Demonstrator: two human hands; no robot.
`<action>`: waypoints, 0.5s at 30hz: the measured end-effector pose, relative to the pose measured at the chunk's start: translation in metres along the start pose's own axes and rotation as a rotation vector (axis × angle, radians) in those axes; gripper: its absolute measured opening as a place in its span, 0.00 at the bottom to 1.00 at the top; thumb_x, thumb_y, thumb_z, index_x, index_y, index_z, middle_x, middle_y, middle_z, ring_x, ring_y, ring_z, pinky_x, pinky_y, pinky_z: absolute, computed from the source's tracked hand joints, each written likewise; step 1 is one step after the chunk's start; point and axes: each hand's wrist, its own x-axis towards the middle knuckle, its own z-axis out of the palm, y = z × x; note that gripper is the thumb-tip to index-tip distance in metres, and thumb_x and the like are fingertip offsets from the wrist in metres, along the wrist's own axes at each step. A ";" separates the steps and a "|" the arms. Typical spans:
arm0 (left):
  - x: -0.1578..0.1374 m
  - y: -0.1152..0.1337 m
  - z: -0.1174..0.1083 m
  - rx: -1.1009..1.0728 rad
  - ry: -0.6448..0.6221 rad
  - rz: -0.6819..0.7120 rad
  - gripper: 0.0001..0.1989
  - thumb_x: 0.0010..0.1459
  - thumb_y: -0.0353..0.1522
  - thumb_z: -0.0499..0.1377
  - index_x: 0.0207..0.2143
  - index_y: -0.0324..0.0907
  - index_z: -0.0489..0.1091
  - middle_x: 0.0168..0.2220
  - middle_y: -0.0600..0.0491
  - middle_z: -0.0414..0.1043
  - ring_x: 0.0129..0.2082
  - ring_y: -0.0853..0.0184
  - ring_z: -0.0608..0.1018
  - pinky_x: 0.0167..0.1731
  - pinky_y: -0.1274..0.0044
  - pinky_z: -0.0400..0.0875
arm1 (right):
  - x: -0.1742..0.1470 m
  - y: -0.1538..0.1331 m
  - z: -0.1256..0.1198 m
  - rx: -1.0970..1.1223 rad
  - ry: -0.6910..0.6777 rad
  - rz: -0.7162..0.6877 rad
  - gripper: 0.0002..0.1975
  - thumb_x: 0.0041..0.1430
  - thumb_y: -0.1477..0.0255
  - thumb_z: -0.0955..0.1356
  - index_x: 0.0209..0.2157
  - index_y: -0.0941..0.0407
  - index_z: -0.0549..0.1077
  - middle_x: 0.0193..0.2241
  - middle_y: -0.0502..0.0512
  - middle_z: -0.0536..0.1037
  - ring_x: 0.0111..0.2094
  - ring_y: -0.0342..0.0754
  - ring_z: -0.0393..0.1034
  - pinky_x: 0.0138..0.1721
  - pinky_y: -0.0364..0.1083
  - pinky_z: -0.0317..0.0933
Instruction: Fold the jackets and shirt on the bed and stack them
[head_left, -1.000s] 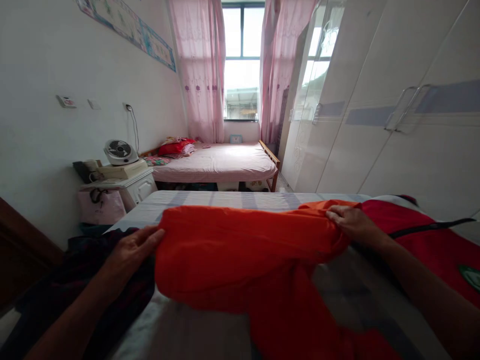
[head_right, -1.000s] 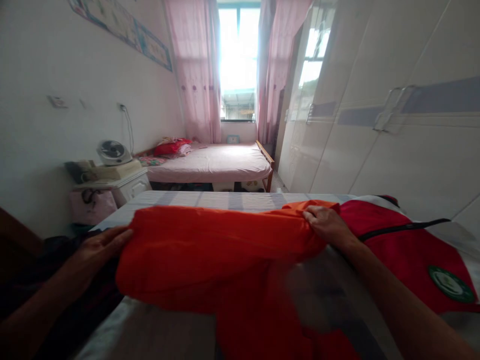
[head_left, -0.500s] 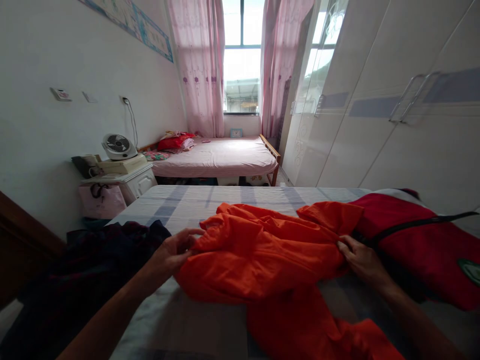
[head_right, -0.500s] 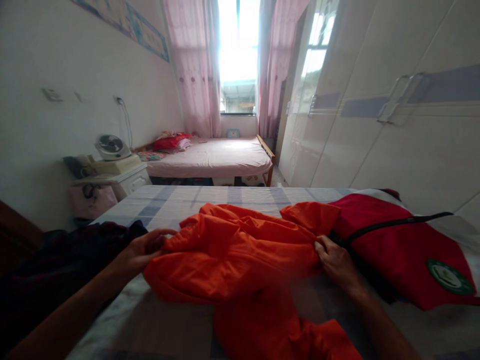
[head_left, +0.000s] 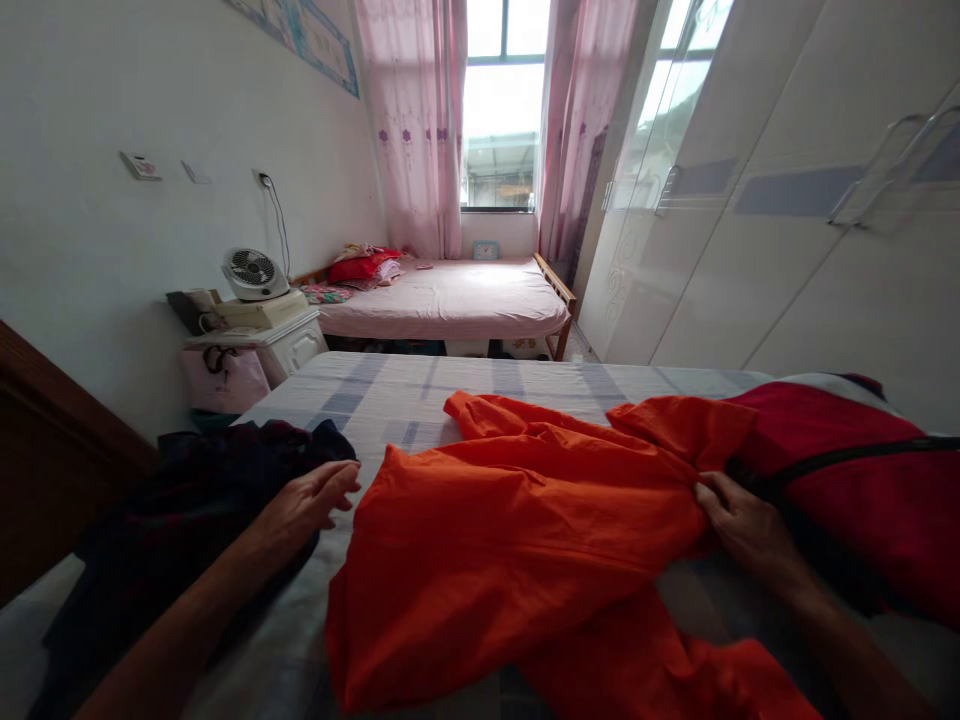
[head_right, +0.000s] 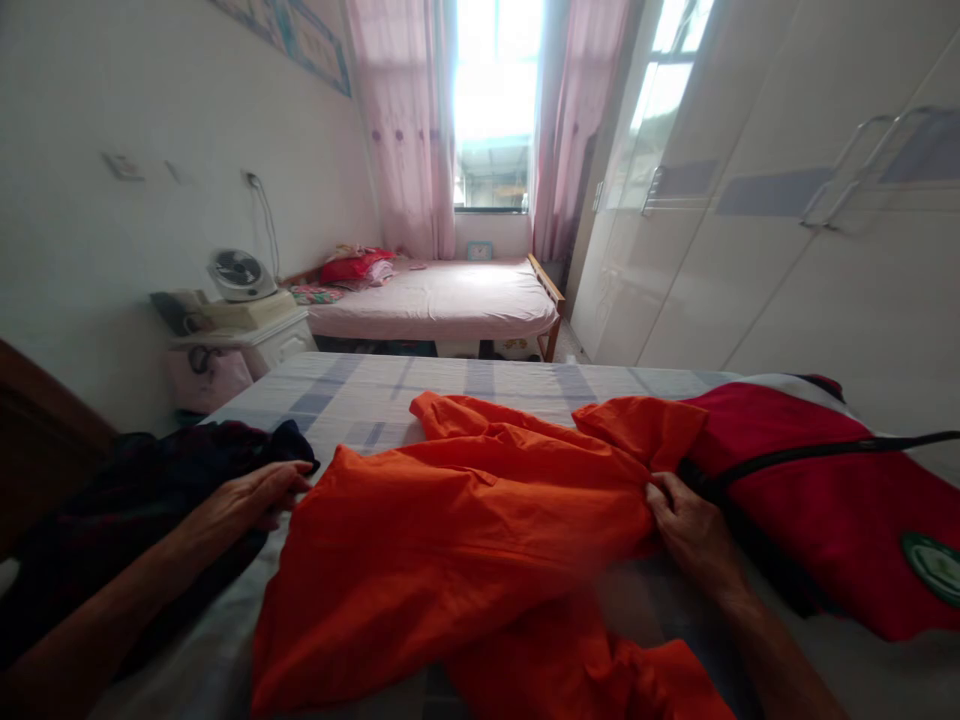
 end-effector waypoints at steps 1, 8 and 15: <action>0.008 0.002 0.004 -0.056 0.019 -0.026 0.31 0.51 0.54 0.53 0.47 0.40 0.71 0.42 0.45 0.75 0.39 0.57 0.76 0.30 0.75 0.71 | -0.002 -0.002 -0.001 -0.042 0.023 -0.040 0.15 0.58 0.62 0.57 0.34 0.53 0.71 0.29 0.54 0.78 0.30 0.52 0.74 0.31 0.47 0.63; 0.033 0.020 0.042 -0.580 -0.355 -0.258 0.21 0.47 0.39 0.66 0.42 0.38 0.72 0.40 0.46 0.77 0.41 0.59 0.78 0.41 0.75 0.72 | -0.019 -0.045 -0.020 -0.494 0.378 -0.341 0.12 0.59 0.68 0.61 0.36 0.56 0.74 0.46 0.62 0.73 0.51 0.63 0.62 0.47 0.59 0.56; 0.057 0.040 0.026 -0.742 -0.211 -0.193 0.06 0.48 0.22 0.60 0.31 0.37 0.71 0.29 0.52 0.76 0.27 0.70 0.77 0.30 0.81 0.74 | 0.020 -0.082 -0.077 0.226 0.063 -0.194 0.14 0.58 0.61 0.61 0.36 0.55 0.71 0.33 0.54 0.77 0.36 0.51 0.70 0.38 0.48 0.63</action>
